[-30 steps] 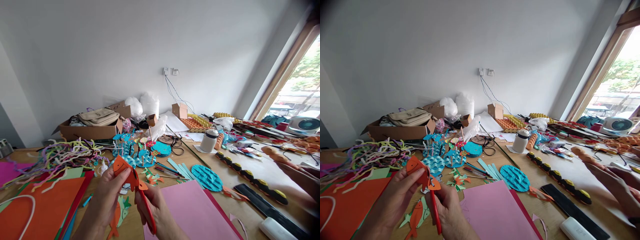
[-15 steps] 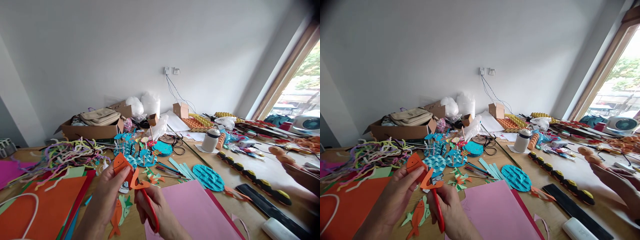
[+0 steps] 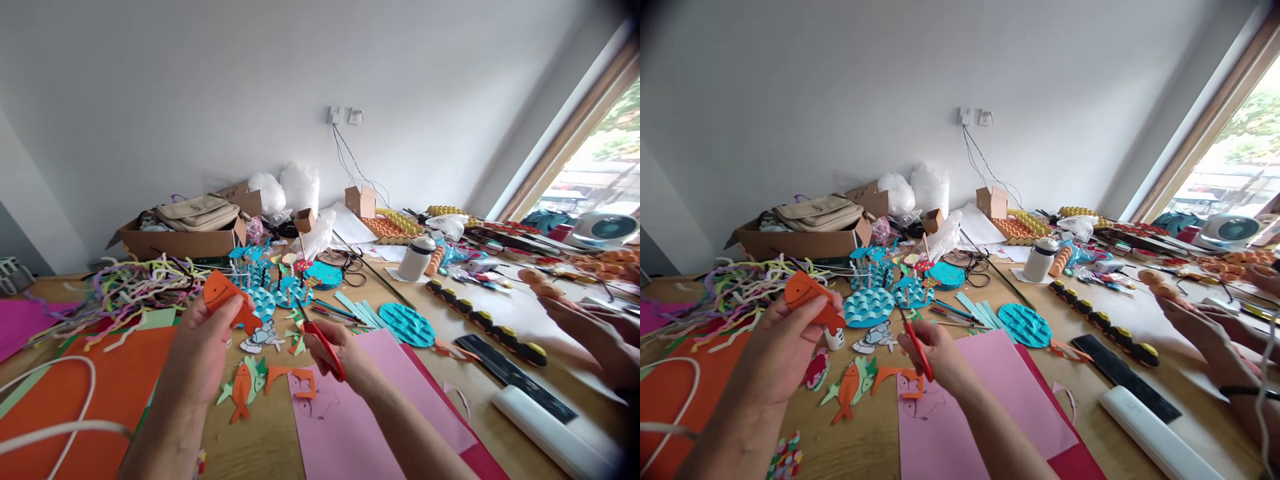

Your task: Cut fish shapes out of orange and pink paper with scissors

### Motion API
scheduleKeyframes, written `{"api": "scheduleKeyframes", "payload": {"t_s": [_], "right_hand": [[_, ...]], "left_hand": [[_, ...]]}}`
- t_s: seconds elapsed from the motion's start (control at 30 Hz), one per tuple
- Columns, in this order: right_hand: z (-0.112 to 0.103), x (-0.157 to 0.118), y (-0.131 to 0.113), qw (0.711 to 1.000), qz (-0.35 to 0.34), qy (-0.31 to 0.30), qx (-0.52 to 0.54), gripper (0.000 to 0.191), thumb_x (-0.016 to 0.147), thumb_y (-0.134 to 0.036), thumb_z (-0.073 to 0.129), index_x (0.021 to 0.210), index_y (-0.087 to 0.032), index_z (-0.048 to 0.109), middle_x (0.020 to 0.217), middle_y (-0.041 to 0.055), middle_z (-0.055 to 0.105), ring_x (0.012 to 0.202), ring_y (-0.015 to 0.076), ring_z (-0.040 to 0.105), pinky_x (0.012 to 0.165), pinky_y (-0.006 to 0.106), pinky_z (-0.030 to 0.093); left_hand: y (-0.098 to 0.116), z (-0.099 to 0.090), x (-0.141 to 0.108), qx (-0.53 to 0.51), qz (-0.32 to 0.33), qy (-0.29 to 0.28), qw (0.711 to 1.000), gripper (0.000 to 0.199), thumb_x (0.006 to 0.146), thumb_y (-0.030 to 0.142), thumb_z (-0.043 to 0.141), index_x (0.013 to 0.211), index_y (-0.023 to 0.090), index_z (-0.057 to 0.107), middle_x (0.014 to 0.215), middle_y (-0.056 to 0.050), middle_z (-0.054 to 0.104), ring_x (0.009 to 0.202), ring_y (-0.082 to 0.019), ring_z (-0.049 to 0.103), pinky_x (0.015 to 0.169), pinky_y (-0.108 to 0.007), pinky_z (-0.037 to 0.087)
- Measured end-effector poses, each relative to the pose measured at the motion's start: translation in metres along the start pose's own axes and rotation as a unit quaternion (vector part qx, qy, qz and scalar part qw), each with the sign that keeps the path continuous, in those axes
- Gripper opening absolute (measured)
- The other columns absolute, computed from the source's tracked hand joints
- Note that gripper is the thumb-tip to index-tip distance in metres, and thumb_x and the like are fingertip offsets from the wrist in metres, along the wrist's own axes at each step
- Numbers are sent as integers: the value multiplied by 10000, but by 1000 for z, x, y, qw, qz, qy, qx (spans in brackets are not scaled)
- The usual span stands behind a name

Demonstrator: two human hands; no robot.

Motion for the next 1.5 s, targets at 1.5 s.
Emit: {"api": "scheduleKeyframes", "payload": {"t_s": [1.5], "right_hand": [[-29, 61, 68, 955, 13, -41, -293, 289, 918, -284, 554, 1178, -157, 548, 1174, 87, 574, 969, 224, 602, 806, 418, 518]], "left_hand": [[0, 7, -7, 3, -11, -41, 999, 42, 647, 222, 711, 634, 200, 678, 599, 39, 671, 571, -111, 558, 497, -183, 427]]}}
Point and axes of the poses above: each hand's wrist, its own x-axis towards the middle knuckle, its own z-axis out of the palm, y = z × x, the point moved 1 cm from there along x, towards the middle knuckle
